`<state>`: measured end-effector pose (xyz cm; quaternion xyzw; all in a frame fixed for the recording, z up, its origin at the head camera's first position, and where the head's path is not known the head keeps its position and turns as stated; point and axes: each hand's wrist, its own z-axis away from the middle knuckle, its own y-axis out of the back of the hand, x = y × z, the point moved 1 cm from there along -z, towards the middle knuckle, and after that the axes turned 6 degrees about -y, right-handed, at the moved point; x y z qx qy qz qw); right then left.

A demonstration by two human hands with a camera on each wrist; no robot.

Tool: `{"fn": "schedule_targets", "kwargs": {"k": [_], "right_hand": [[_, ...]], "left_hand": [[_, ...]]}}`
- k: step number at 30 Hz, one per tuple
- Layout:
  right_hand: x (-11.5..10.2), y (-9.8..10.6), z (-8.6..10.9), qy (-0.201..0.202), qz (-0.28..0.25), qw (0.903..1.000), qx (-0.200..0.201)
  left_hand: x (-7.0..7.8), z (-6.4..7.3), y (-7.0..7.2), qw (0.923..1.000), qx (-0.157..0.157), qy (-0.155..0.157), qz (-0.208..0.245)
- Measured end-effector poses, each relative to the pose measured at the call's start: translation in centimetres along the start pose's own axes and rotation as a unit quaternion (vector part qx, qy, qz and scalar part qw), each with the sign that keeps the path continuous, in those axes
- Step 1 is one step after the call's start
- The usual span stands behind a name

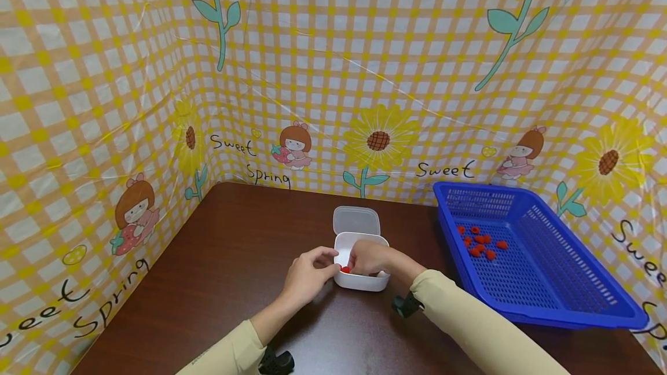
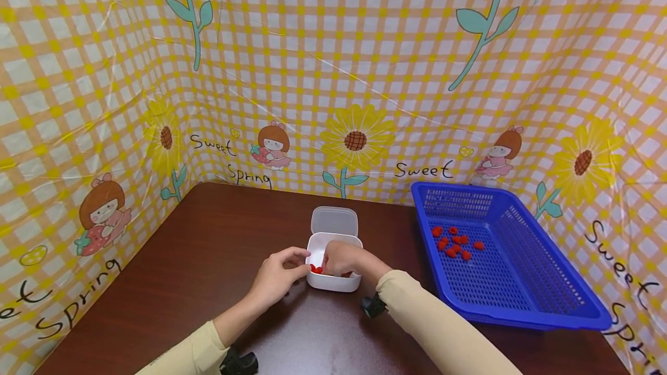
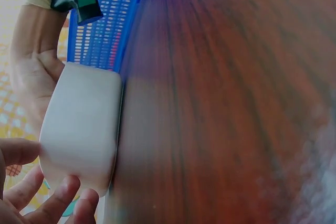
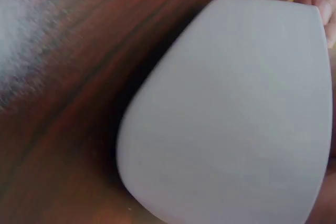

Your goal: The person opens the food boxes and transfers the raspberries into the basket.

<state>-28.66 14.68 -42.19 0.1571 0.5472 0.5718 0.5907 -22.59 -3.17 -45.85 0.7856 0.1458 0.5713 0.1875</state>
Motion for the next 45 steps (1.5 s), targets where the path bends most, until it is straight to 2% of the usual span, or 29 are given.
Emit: {"fn": "schedule_targets", "kwargs": {"k": [4, 13, 20, 24, 31, 37, 41, 45], "right_hand": [[0.4, -0.4, -0.3, 0.013, 0.004, 0.9996, 0.024], [0.6, -1.0, -0.7, 0.013, -0.021, 0.9953, 0.093], [0.8, -1.2, -1.1, -0.016, -0.042, 0.9887, 0.143], [0.7, -1.1, -1.1, -0.034, -0.074, 0.9861, 0.145], [0.7, -1.0, -1.2, -0.074, -0.155, 0.9780, 0.118], [0.5, -0.9, -1.4, -0.091, -0.188, 0.9713, 0.114], [0.2, -0.9, -1.3, -0.100, -0.180, 0.9697, 0.131], [-0.1, -0.9, -0.7, -0.087, -0.104, 0.9742, 0.180]], "left_hand": [[0.0, 0.1, 0.0, 1.0000, 0.000, 0.000, 0.000], [-0.1, 0.3, 0.0, 1.0000, 0.000, -0.003, -0.004], [0.0, 0.2, -0.2, 0.9999, 0.003, -0.008, -0.006], [0.0, 0.1, -0.2, 0.9999, 0.004, -0.011, -0.007], [0.2, 0.1, -0.1, 1.0000, 0.003, -0.008, -0.001], [0.2, 0.0, 0.0, 1.0000, 0.001, -0.007, -0.001], [0.0, -0.1, 0.0, 1.0000, 0.000, -0.008, -0.004], [0.1, 0.0, 0.1, 1.0000, -0.003, -0.003, -0.002]]}}
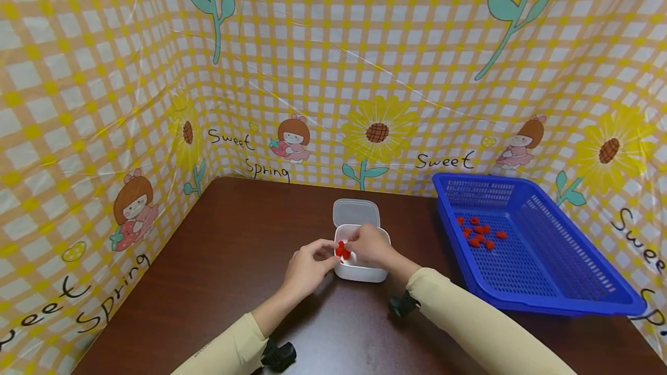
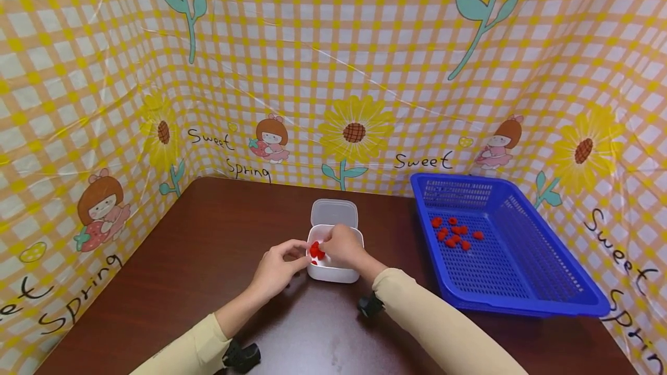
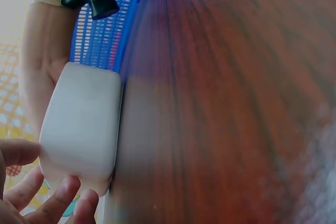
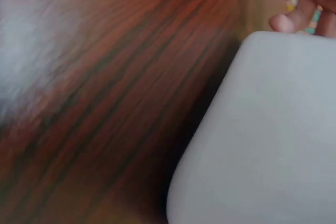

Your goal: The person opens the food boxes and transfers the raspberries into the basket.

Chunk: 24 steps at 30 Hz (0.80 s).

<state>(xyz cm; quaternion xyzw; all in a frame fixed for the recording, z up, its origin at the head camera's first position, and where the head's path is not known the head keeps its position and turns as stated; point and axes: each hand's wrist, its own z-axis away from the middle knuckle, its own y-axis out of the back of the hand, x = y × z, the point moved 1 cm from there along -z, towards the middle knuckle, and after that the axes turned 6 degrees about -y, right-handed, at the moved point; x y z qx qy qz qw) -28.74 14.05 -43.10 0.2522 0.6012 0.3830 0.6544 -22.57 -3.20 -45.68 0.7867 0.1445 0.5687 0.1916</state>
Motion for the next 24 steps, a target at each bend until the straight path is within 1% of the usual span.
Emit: {"fn": "schedule_targets", "kwargs": {"k": [2, 3, 5, 6, 8, 10, 12, 13, 15, 17, 20, 24], "right_hand": [[-0.1, 0.2, 0.3, 0.015, 0.038, 0.9989, 0.024], [-0.2, 0.3, 0.4, 0.019, 0.046, 0.9983, 0.030], [-0.4, 0.5, 0.6, 0.022, 0.053, 0.9980, 0.026], [-0.4, 0.6, 0.6, 0.018, 0.055, 0.9982, 0.016], [-0.5, 0.7, 0.7, 0.014, 0.053, 0.9984, -0.017], [-0.4, 0.7, 0.8, 0.020, 0.057, 0.9966, -0.056], [-0.3, 0.7, 0.8, 0.041, 0.078, 0.9926, -0.084], [-0.2, 0.6, 0.9, 0.056, 0.086, 0.9904, -0.093], [0.0, 0.5, 0.9, 0.084, 0.102, 0.9865, -0.097], [0.1, 0.3, 0.9, 0.099, 0.109, 0.9845, -0.094], [0.1, -0.1, 0.9, 0.092, 0.091, 0.9872, -0.093], [0.0, -0.3, 0.9, 0.071, 0.059, 0.9923, -0.082]], "left_hand": [[0.0, 0.0, 0.0, 1.0000, 0.000, 0.002, -0.001], [0.1, 0.0, 0.0, 1.0000, 0.001, 0.002, -0.001], [0.1, 0.0, 0.0, 1.0000, 0.002, 0.001, -0.004], [0.1, 0.0, 0.0, 1.0000, 0.003, 0.001, -0.005], [0.1, 0.0, 0.0, 1.0000, 0.005, -0.001, -0.007], [0.1, 0.0, 0.0, 0.9999, 0.007, -0.003, -0.010], [0.1, 0.0, -0.1, 0.9999, 0.008, -0.003, -0.013], [0.0, 0.0, -0.1, 0.9999, 0.008, -0.004, -0.014], [0.0, 0.0, -0.1, 0.9999, 0.008, -0.004, -0.015], [0.1, 0.1, -0.1, 0.9999, 0.006, -0.004, -0.015], [0.1, 0.1, -0.1, 0.9999, 0.005, -0.005, -0.014], [0.1, 0.1, -0.1, 0.9999, 0.005, -0.008, -0.008]]}}
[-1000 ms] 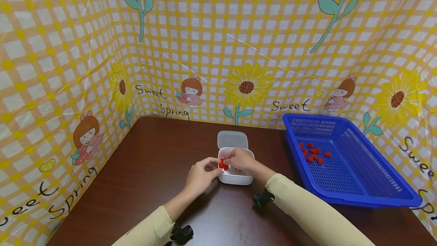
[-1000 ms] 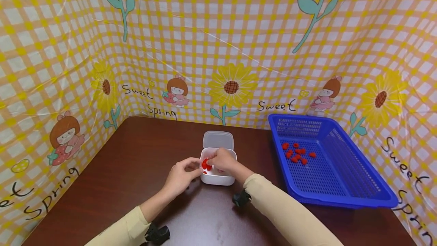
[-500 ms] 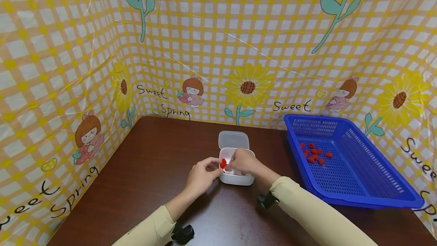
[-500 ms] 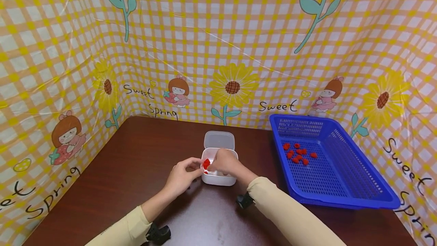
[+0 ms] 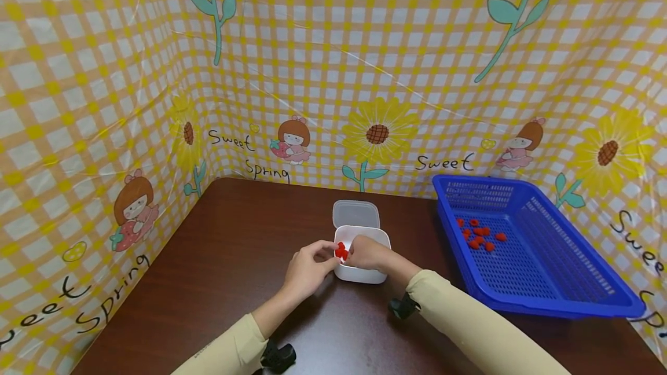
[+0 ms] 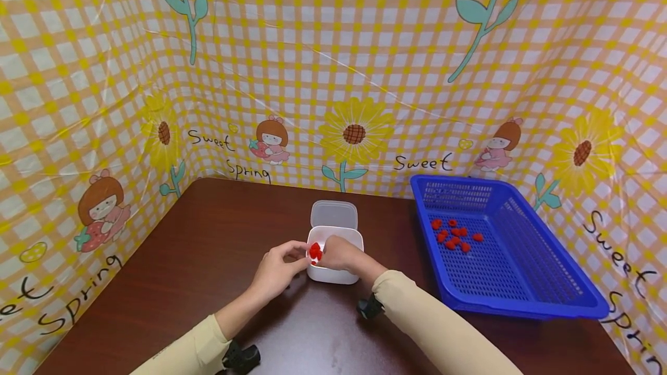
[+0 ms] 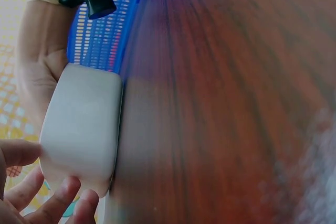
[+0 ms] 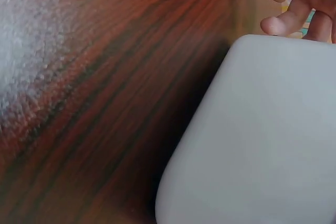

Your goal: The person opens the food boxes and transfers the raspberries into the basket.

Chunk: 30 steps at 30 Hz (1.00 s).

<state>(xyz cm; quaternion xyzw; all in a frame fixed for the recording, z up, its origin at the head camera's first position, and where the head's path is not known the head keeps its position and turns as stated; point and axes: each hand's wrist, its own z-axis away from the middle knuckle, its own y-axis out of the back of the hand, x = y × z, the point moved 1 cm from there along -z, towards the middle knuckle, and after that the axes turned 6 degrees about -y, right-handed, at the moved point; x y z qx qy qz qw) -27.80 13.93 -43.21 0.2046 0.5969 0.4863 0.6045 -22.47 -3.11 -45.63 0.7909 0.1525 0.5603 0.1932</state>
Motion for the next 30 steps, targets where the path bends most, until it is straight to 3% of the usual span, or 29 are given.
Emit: {"fn": "schedule_targets", "kwargs": {"k": [4, 14, 23, 30], "right_hand": [[-0.16, -0.11, 0.03, -0.022, -0.009, 0.9995, 0.022], [-0.09, -0.25, -0.36, -0.061, 0.048, 0.9937, 0.081], [-0.03, -0.24, -0.24, -0.060, 0.067, 0.9889, 0.118], [0.22, -0.14, -0.60, -0.064, 0.037, 0.9896, 0.123]], "left_hand": [[-0.01, 0.04, 0.07, 1.0000, -0.001, 0.004, 0.005], [-0.02, -0.07, -0.02, 1.0000, -0.001, 0.005, 0.008], [0.03, 0.04, -0.01, 0.9999, 0.001, 0.011, 0.003], [-0.01, -0.14, -0.01, 0.9999, 0.003, 0.011, 0.001]]}}
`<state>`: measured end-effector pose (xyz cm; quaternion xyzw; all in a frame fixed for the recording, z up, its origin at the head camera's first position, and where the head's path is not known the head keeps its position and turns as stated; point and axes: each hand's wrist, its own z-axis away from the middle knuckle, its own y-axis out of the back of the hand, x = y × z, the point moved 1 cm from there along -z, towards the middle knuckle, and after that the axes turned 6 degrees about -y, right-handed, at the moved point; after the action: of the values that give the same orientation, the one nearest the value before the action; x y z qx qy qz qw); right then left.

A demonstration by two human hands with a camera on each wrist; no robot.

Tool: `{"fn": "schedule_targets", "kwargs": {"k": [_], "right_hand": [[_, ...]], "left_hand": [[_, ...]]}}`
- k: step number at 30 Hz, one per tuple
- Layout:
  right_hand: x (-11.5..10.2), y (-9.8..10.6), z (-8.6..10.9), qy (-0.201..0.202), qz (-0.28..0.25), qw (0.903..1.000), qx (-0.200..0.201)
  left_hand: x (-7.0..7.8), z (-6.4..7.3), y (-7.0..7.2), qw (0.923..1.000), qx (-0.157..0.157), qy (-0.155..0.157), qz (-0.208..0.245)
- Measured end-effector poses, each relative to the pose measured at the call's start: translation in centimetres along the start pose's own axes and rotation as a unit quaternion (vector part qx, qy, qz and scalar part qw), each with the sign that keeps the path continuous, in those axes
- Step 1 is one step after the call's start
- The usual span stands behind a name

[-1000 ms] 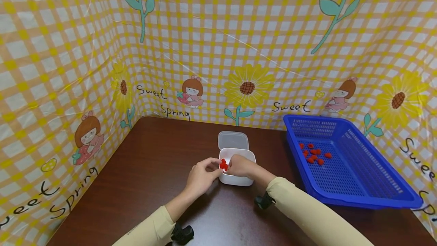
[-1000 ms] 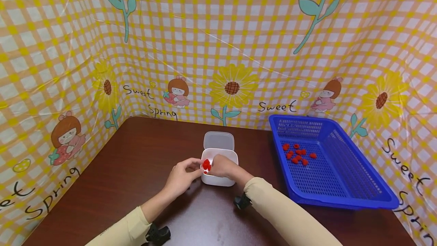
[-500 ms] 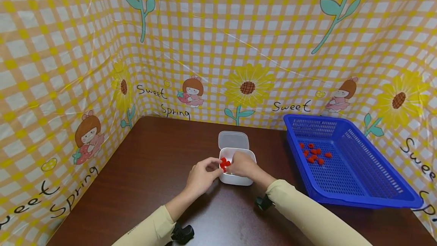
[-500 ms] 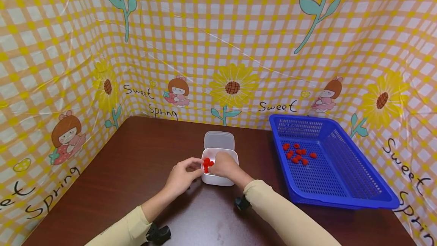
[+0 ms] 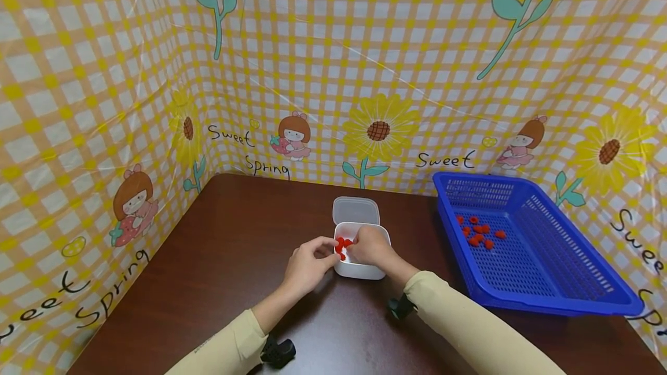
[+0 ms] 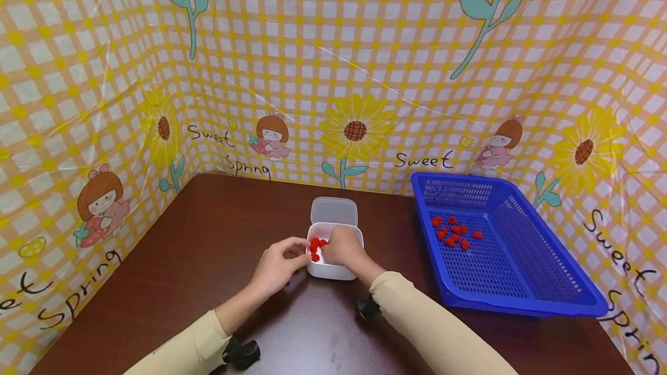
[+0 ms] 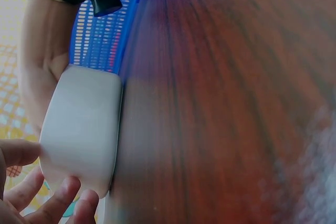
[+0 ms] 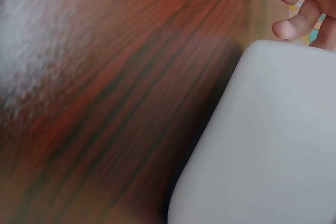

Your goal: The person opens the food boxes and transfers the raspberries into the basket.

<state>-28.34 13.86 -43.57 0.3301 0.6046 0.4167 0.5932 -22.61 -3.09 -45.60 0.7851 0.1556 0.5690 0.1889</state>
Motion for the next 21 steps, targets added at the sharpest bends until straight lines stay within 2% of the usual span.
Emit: {"fn": "schedule_targets", "kwargs": {"k": [8, 21], "right_hand": [[0.38, 0.06, -0.42, -0.053, -0.074, 0.9958, -0.016], [0.27, 0.02, -0.57, -0.123, -0.183, 0.9729, -0.070]], "left_hand": [[0.22, -0.03, 0.03, 1.0000, -0.006, -0.002, 0.005], [0.34, 0.05, 0.20, 1.0000, -0.007, 0.000, 0.007]]}}
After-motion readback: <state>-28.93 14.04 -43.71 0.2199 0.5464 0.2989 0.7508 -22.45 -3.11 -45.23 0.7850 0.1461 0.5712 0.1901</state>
